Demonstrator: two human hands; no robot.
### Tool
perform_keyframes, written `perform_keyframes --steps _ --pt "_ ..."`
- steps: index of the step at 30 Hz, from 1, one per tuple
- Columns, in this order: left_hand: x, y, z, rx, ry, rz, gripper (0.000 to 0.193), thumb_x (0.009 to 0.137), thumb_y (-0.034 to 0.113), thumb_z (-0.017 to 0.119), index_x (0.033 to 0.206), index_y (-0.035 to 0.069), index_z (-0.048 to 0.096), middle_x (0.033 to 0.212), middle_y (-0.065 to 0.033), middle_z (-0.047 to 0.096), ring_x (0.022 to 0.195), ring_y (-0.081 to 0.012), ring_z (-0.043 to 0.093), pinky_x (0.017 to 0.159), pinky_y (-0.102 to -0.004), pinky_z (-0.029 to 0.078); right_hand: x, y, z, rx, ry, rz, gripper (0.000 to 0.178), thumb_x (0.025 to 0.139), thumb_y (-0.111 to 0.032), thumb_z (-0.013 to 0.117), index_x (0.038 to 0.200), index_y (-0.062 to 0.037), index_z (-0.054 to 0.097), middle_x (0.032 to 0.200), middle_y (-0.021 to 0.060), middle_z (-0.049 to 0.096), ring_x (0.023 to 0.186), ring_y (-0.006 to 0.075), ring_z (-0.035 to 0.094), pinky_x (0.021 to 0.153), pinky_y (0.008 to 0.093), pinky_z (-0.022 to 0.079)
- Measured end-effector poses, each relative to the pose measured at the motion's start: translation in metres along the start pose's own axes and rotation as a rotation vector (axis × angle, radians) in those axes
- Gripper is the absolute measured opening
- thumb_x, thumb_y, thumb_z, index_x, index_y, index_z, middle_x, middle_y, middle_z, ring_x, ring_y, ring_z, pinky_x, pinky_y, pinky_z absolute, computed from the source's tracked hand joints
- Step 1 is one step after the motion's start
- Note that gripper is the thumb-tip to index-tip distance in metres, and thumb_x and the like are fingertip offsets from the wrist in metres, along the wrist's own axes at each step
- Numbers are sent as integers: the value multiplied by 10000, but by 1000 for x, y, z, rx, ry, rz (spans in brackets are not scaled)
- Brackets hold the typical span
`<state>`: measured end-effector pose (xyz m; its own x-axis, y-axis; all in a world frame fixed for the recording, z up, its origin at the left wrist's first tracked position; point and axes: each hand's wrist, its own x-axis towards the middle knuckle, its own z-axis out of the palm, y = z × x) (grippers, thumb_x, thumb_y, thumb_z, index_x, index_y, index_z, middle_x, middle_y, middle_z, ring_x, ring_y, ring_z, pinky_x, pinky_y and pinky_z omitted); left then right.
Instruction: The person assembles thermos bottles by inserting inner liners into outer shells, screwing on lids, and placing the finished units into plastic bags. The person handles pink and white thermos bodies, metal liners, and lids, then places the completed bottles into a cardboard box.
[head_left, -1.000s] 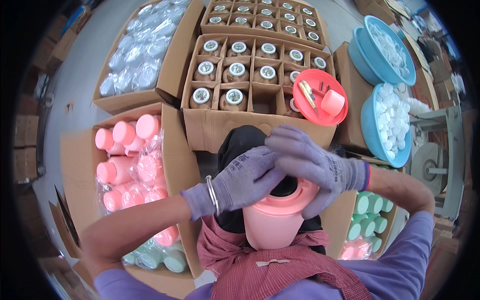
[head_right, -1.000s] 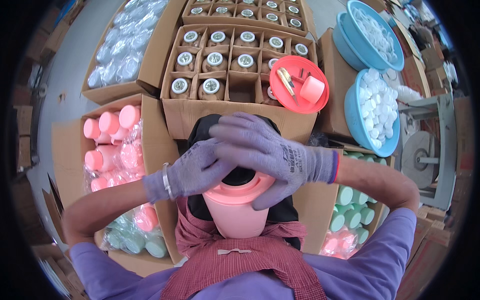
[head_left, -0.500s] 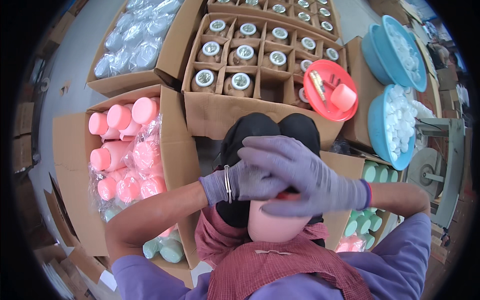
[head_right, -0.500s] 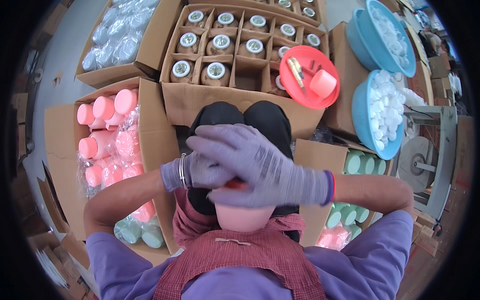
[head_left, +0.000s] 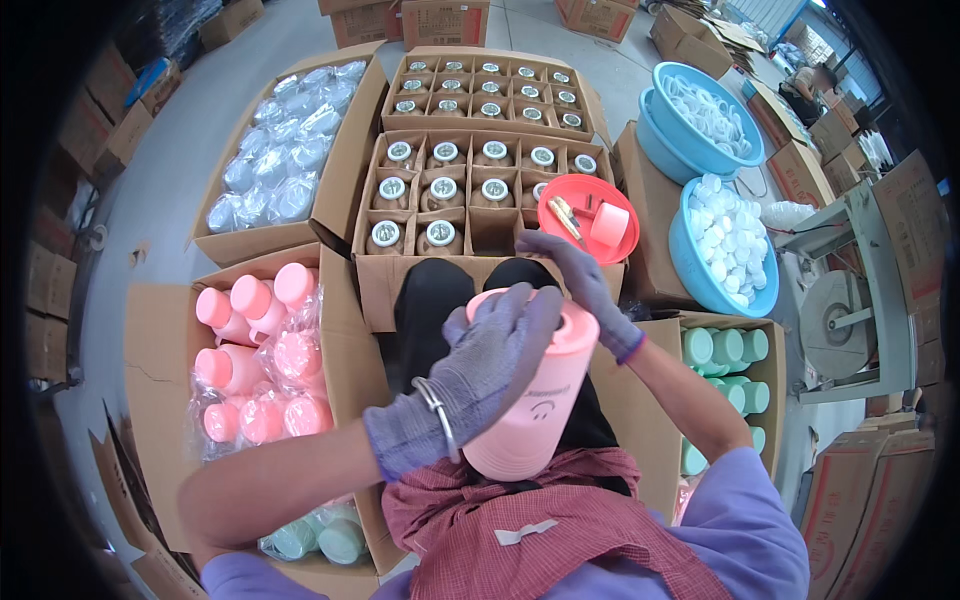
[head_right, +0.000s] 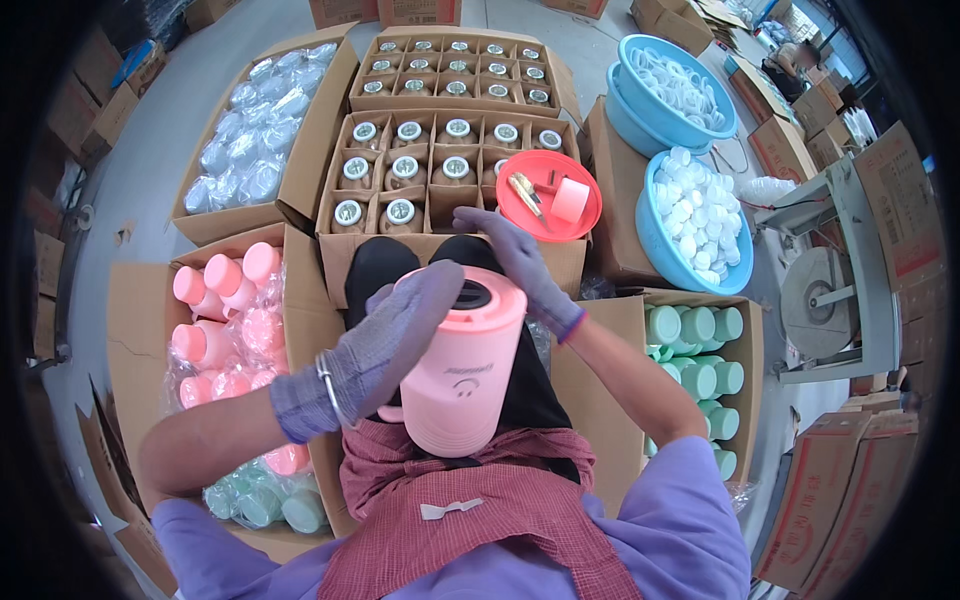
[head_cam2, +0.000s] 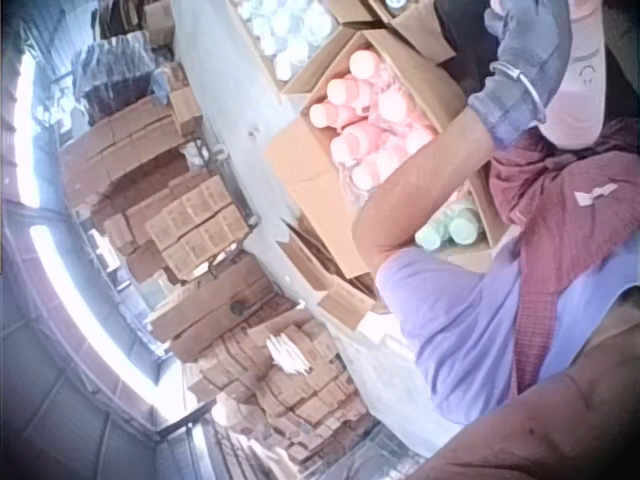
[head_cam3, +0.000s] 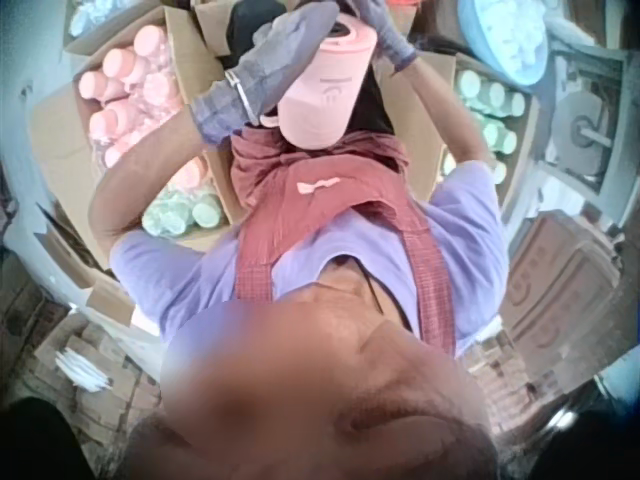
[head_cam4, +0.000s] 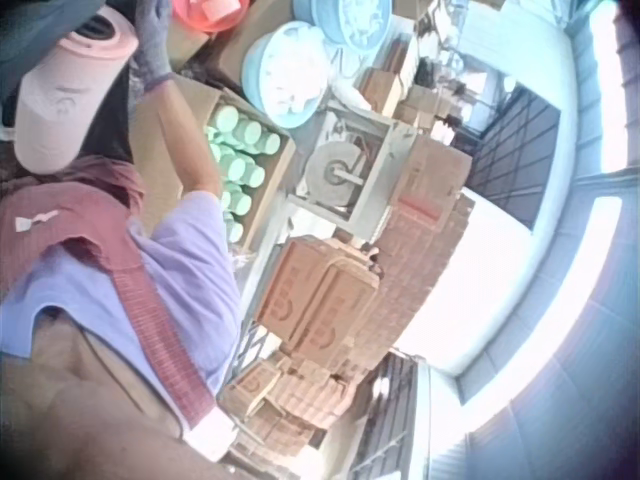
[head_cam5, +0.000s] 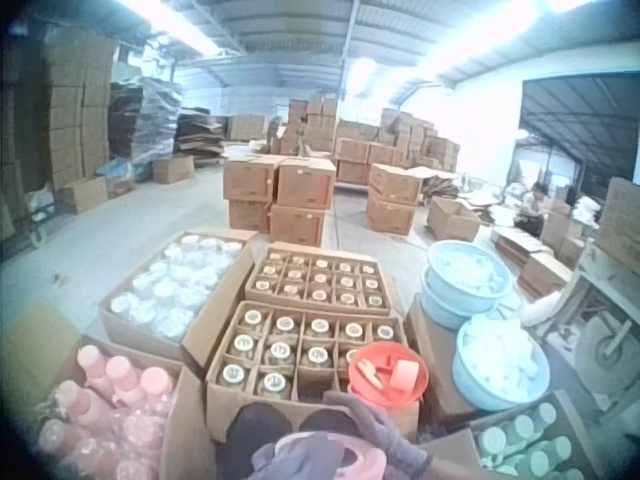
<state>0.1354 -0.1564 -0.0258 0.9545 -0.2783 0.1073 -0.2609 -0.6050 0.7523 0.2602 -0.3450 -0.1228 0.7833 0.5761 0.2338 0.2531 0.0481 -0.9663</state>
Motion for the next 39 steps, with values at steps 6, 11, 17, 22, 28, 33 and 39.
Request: perform_keyframes --steps 6,11,17,22,28,33,39 --pt "44 -36 -29 231 -322 -61 234 977 224 478 989 17 587 935 -179 642 881 -352 620 857 -389 497 16 -11 -16 -154 -215 -62 512 1017 -222 506 1470 -4 415 1451 155 491 1387 256 429 1169 382 316" --pt "39 -59 35 392 -168 296 243 873 274 637 1068 130 652 1060 -120 648 968 -323 642 839 -404 542 33 -51 -14 -474 -685 -580 1032 734 -596 774 1514 -60 361 1516 228 356 1415 436 338 1161 560 258" --pt "23 -103 66 -210 -64 302 328 944 233 601 1251 129 650 1252 -159 610 1216 -327 572 989 -409 490 37 -40 18 -238 -848 -524 787 880 -492 663 1490 -58 420 1514 216 370 1419 382 350 1156 580 202" --pt "37 -121 62 -389 -224 348 338 947 224 608 1269 126 643 1268 -158 606 1233 -328 563 1003 -417 481 16 -78 32 -499 -606 -110 706 815 -405 685 1427 -113 488 1449 187 462 1310 387 471 1090 498 373" --pt "21 -157 76 -504 -323 327 352 951 212 615 1290 121 635 1286 -156 602 1254 -329 552 1020 -428 471 15 -76 37 -503 -591 -132 731 830 -377 704 1443 -59 462 1466 213 425 1329 392 450 1095 492 369" --pt "39 -109 36 -306 -203 453 354 954 165 619 1304 114 634 1298 -145 608 1281 -314 538 1064 -445 436 33 -52 -3 -268 -750 -443 726 852 -438 712 1434 -68 483 1501 232 373 1402 425 352 1144 545 282" --pt "32 -88 41 -275 -205 301 324 957 147 616 1276 110 659 1267 -140 628 1264 -297 550 1052 -434 445 50 -46 11 -194 -885 -625 797 829 -514 707 1429 -39 485 1510 237 369 1404 433 351 1160 596 219"
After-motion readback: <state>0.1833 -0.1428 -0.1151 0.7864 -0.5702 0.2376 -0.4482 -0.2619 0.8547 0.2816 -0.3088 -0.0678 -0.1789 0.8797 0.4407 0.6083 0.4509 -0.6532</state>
